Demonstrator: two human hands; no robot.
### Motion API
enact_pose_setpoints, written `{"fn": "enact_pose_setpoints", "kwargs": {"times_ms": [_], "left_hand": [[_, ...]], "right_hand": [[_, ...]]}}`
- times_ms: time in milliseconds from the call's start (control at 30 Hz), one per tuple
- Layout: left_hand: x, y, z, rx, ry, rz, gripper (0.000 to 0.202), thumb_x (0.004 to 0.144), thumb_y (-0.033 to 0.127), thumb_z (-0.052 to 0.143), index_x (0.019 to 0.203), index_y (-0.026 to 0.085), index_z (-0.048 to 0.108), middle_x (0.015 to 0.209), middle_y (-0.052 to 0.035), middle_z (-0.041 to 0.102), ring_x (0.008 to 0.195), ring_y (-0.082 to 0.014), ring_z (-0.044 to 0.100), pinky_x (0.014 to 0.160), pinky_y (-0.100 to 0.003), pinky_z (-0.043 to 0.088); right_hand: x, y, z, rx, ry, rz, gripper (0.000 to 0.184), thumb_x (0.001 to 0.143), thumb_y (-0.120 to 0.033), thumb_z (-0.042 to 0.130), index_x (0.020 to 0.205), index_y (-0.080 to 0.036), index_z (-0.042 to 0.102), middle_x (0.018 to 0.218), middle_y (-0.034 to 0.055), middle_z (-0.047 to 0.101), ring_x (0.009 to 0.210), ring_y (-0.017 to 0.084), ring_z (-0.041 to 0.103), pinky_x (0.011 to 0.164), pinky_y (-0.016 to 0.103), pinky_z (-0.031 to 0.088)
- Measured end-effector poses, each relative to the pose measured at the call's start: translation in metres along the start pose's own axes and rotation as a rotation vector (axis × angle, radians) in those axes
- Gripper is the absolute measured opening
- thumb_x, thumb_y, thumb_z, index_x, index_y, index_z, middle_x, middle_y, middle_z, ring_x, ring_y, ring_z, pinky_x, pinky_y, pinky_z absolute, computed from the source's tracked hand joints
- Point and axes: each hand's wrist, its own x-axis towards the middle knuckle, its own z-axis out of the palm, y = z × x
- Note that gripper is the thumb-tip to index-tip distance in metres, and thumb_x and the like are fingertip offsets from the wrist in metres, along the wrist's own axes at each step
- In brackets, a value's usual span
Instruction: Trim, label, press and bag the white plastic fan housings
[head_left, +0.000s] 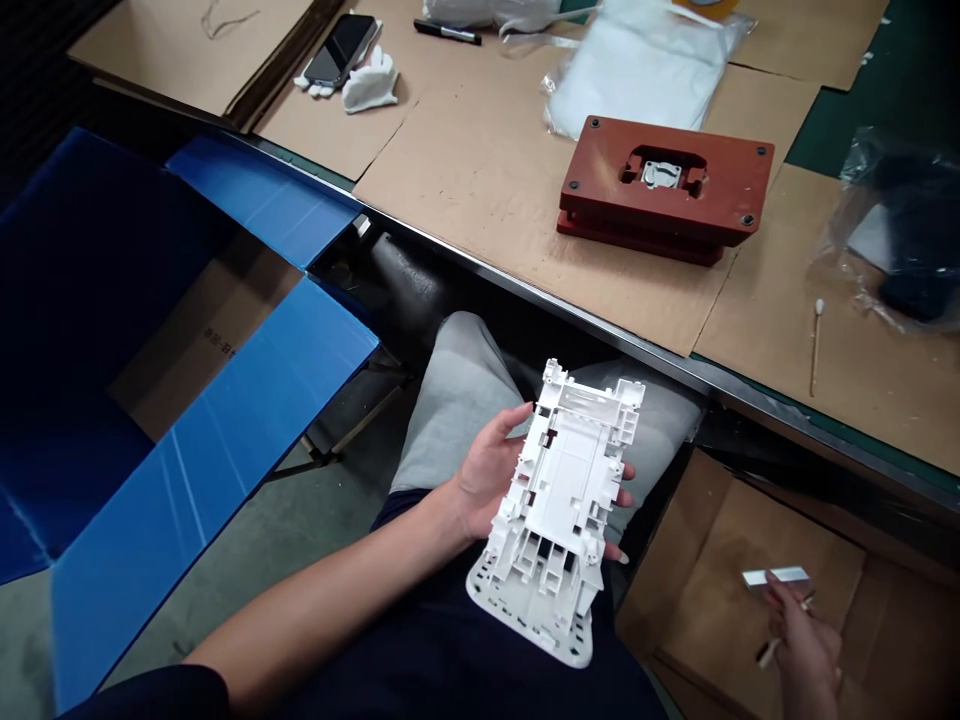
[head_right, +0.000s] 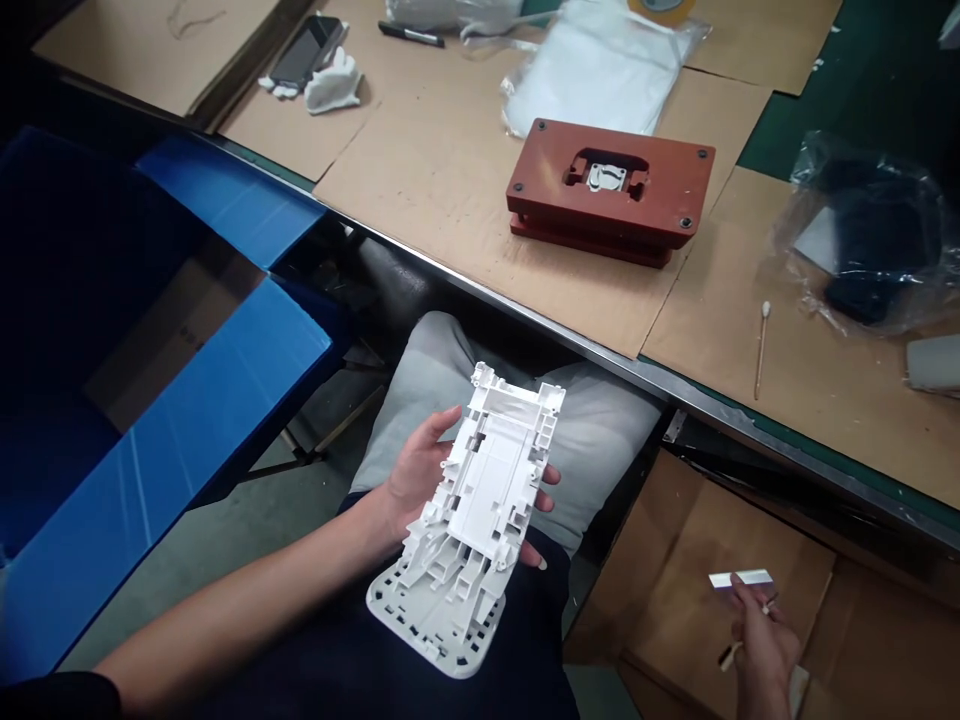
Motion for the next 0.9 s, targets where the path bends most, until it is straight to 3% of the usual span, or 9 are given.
{"fn": "enact_pose_setpoints", "kwargs": {"times_ms": [100,233,267,333,367,433,600,767,900], "left_hand": [[-0.003,0.009,-0.005,0.039,0.09,0.058,0.072,0.092,0.059,0.038,0.138,0.006,0.055,0.126,-0.0239,0.066,0.112,-0.0401,0.063,0.097,-0.063,0.044],[-0.007,0.019,-0.015,0.218,0.394,0.261,0.058,0.094,0.051,0.049,0.133,0.01,0.061,0.117,-0.0205,0.072,0.108,-0.0367,0.068,0.097,-0.052,0.049],[-0.009,0.021,-0.018,0.27,0.462,0.31,0.056,0.094,0.051,0.052,0.132,0.011,0.062,0.115,-0.0187,0.073,0.107,-0.0354,0.068,0.098,-0.049,0.049],[-0.011,0.023,-0.024,0.354,0.535,0.388,0.052,0.093,0.049,0.058,0.13,0.013,0.064,0.112,-0.0145,0.075,0.108,-0.0327,0.068,0.1,-0.044,0.049],[-0.011,0.024,-0.027,0.381,0.543,0.422,0.05,0.093,0.048,0.06,0.13,0.015,0.064,0.112,-0.0124,0.075,0.109,-0.0314,0.068,0.101,-0.042,0.048],[-0.012,0.024,-0.032,0.41,0.524,0.493,0.049,0.092,0.047,0.062,0.131,0.017,0.064,0.114,-0.0092,0.075,0.111,-0.0291,0.067,0.103,-0.039,0.047],[-0.014,0.021,-0.041,0.416,0.459,0.629,0.043,0.095,0.043,0.06,0.132,0.021,0.063,0.125,-0.0065,0.071,0.12,-0.0263,0.062,0.107,-0.036,0.043],[-0.017,0.023,-0.049,0.334,0.446,0.605,0.042,0.096,0.044,0.058,0.131,0.02,0.062,0.129,-0.0068,0.069,0.124,-0.0265,0.06,0.107,-0.035,0.044],[-0.016,0.026,-0.051,0.256,0.463,0.557,0.046,0.094,0.047,0.06,0.129,0.017,0.063,0.132,-0.0085,0.068,0.126,-0.0272,0.059,0.108,-0.035,0.044]], "right_hand": [[-0.048,-0.025,0.028,0.114,0.027,-0.062,0.05,0.046,-0.043,0.085,0.08,-0.025,0.054,0.097,0.0067,0.063,0.065,0.022,0.064,0.03,0.021,0.03],[-0.131,-0.091,0.082,0.155,-0.175,-0.161,0.048,0.062,-0.04,0.087,0.101,-0.021,0.067,0.105,0.0065,0.067,0.059,0.011,0.057,0.035,0.019,0.033],[-0.154,-0.111,0.099,0.1,-0.267,-0.242,0.051,0.068,-0.042,0.084,0.111,-0.021,0.065,0.107,0.008,0.068,0.061,0.012,0.058,0.037,0.02,0.037],[-0.197,-0.15,0.134,-0.05,-0.404,-0.404,0.055,0.074,-0.043,0.082,0.12,-0.02,0.063,0.111,0.0115,0.069,0.083,0.02,0.067,0.057,0.026,0.055],[-0.217,-0.166,0.15,-0.151,-0.493,-0.44,0.056,0.075,-0.045,0.08,0.122,-0.019,0.062,0.11,0.0122,0.069,0.091,0.023,0.067,0.066,0.031,0.059],[-0.248,-0.187,0.18,-0.311,-0.525,-0.526,0.055,0.076,-0.05,0.079,0.12,-0.021,0.064,0.103,0.0096,0.07,0.09,0.024,0.066,0.073,0.036,0.058],[-0.282,-0.192,0.218,-0.513,-0.46,-0.733,0.051,0.078,-0.055,0.075,0.12,-0.026,0.066,0.104,0.0053,0.068,0.09,0.023,0.066,0.078,0.037,0.056],[-0.29,-0.187,0.222,-0.489,-0.486,-0.916,0.049,0.089,-0.05,0.067,0.129,-0.023,0.063,0.105,0.0067,0.067,0.095,0.021,0.065,0.077,0.03,0.056],[-0.297,-0.189,0.222,-0.468,-0.516,-0.892,0.045,0.092,-0.044,0.064,0.13,-0.022,0.064,0.1,0.0059,0.066,0.09,0.019,0.066,0.071,0.027,0.057]]}}
